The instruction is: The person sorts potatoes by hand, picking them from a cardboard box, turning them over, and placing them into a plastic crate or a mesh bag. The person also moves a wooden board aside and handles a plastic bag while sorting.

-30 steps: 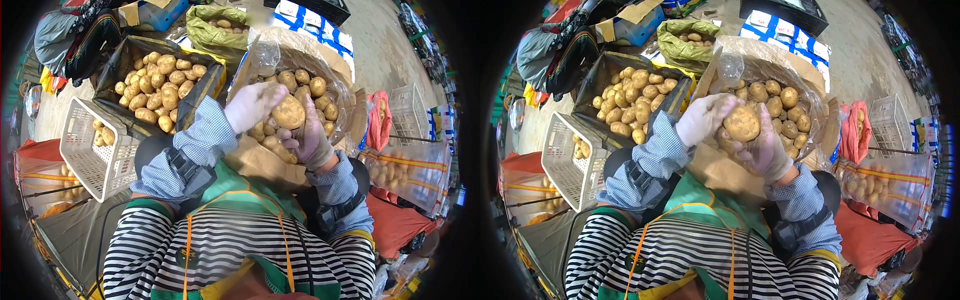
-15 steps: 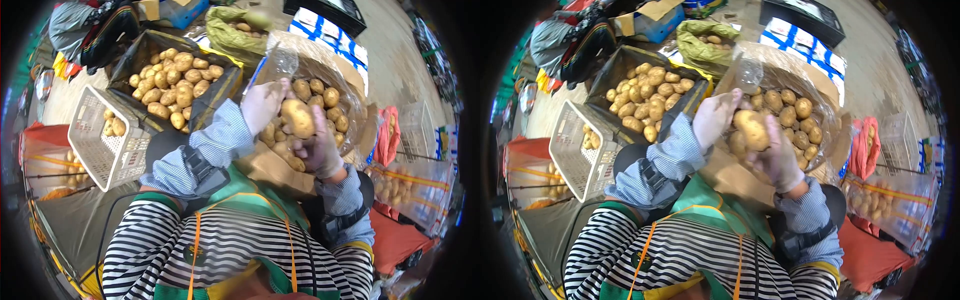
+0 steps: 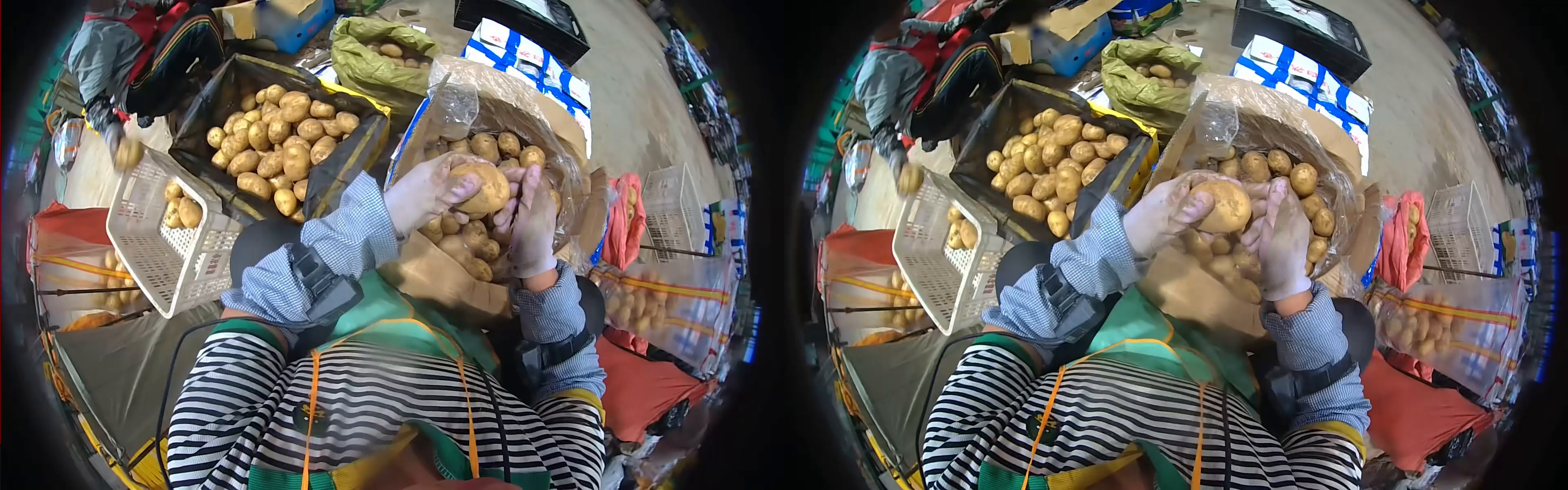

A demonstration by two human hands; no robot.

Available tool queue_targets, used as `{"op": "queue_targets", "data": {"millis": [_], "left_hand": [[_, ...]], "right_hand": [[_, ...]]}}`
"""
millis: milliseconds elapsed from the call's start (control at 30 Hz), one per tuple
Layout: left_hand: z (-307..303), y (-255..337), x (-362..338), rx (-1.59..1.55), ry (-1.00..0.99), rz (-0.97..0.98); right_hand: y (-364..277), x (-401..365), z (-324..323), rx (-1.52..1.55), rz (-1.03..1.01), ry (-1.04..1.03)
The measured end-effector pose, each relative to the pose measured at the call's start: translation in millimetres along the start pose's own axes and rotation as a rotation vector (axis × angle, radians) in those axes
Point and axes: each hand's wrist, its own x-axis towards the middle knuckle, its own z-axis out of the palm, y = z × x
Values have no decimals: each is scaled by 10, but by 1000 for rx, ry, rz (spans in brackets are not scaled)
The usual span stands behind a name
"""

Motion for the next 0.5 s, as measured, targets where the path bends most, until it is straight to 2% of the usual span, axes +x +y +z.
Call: {"op": "queue_targets", "data": {"millis": [33, 100, 133, 233, 267, 300, 400, 467, 500], "left_hand": [[9, -29, -6, 9, -4, -3], [31, -164, 5, 125, -9, -59], [73, -223, -4, 201, 31, 134], [48, -272, 9, 179, -32, 41], [177, 44, -69, 304, 8, -241], [196, -2, -80, 317, 26, -234], [319, -564, 100, 149, 188, 92], [340, -683, 158, 32, 265, 308], [294, -639, 126, 43, 274, 316]], "right_hand": [[23, -10, 70, 9, -3, 3], [126, -5, 211, -253, -636, 168], [188, -23, 231, -346, -681, 171], [233, -53, 230, -406, -721, 128], [140, -106, 202, -462, -620, 96], [167, -92, 197, -449, -637, 84], [307, 62, 206, -252, -627, 90], [391, 152, 53, -188, -390, 115], [439, 188, -24, -180, -400, 105]]}}
